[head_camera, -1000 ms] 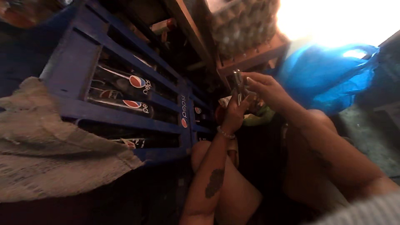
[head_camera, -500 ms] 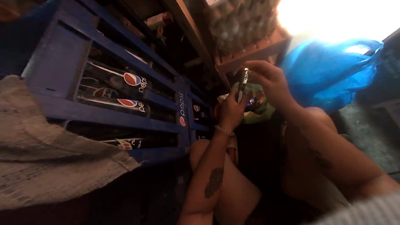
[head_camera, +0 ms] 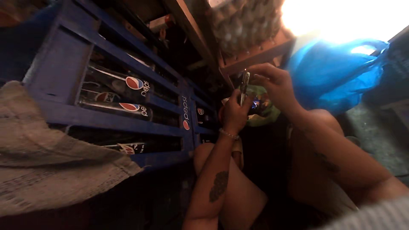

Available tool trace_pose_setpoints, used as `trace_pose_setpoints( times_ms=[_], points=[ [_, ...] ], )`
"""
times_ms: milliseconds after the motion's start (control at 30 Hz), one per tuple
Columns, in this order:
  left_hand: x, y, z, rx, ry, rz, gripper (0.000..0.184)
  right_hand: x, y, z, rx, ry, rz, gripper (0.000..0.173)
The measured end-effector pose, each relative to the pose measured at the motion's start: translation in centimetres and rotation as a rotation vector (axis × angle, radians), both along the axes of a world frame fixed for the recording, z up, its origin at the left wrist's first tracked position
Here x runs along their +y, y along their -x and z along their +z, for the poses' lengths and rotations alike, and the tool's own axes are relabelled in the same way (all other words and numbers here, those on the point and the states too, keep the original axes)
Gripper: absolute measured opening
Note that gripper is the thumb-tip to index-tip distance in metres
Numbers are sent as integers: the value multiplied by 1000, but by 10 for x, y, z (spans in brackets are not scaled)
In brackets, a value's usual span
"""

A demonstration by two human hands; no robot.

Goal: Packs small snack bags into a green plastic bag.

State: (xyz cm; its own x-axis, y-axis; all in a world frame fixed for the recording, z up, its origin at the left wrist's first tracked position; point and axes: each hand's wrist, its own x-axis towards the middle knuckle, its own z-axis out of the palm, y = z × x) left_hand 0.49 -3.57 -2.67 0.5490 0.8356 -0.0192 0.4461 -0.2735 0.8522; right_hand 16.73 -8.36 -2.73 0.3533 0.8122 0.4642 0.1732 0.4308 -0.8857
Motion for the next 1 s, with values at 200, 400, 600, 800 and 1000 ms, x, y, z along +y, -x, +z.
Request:
trace_pose_setpoints(
  times_ms=[200, 400, 600, 800, 1000],
  points=[
    [2, 1, 4, 108, -49, 54, 37, -1, 4, -1, 2, -34, 8, 25],
    [4, 0, 8, 181, -108, 100, 38, -1, 5, -3, -6, -91, 26, 23],
    [8, 0, 11, 146, -433, 168, 30, 0, 8, -3, 149, -170, 133, 22],
    [17, 4, 5, 33, -723, 218, 29, 1, 9, -6, 198, -262, 226, 25],
    [22, 3, 0, -72, -899, 247, 22, -1, 10, -4, 137, -356, 277, 26]
  ],
)
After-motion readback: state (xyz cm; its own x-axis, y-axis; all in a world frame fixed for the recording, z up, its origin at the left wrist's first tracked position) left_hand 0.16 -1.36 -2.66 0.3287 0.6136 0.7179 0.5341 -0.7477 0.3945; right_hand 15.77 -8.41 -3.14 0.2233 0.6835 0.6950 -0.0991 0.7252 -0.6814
